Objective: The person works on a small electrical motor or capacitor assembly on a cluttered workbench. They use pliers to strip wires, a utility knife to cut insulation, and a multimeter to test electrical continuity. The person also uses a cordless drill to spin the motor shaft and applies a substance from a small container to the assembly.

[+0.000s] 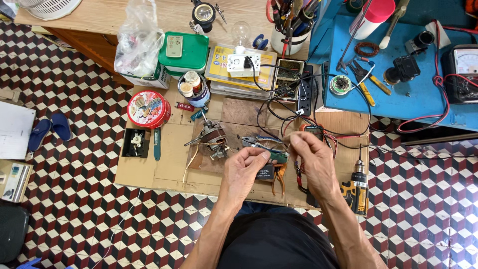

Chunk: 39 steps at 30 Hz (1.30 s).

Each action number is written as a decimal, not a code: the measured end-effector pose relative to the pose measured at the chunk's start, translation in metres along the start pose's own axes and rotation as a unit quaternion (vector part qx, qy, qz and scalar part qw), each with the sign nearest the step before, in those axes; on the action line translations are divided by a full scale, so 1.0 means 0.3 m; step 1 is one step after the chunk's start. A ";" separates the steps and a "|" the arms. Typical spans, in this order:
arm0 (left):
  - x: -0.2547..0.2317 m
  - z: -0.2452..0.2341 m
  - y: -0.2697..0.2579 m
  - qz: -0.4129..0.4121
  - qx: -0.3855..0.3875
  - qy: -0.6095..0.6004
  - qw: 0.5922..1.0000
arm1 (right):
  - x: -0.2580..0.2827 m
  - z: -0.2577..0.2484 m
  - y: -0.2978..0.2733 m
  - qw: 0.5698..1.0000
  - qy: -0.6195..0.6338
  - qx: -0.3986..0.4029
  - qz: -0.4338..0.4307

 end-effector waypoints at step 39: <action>0.103 -0.241 -0.057 -0.022 -0.102 0.023 0.994 | -0.220 -0.368 -0.026 0.974 -0.042 -0.216 -0.046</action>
Point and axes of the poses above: each hand's wrist, its own y-axis towards the middle knuckle, its own z-axis out of the palm, x = y × z, the point moved 3 cm from there along y, towards the middle knuckle, and after that the axes turned 6 degrees about -z, right-handed, at the moved point
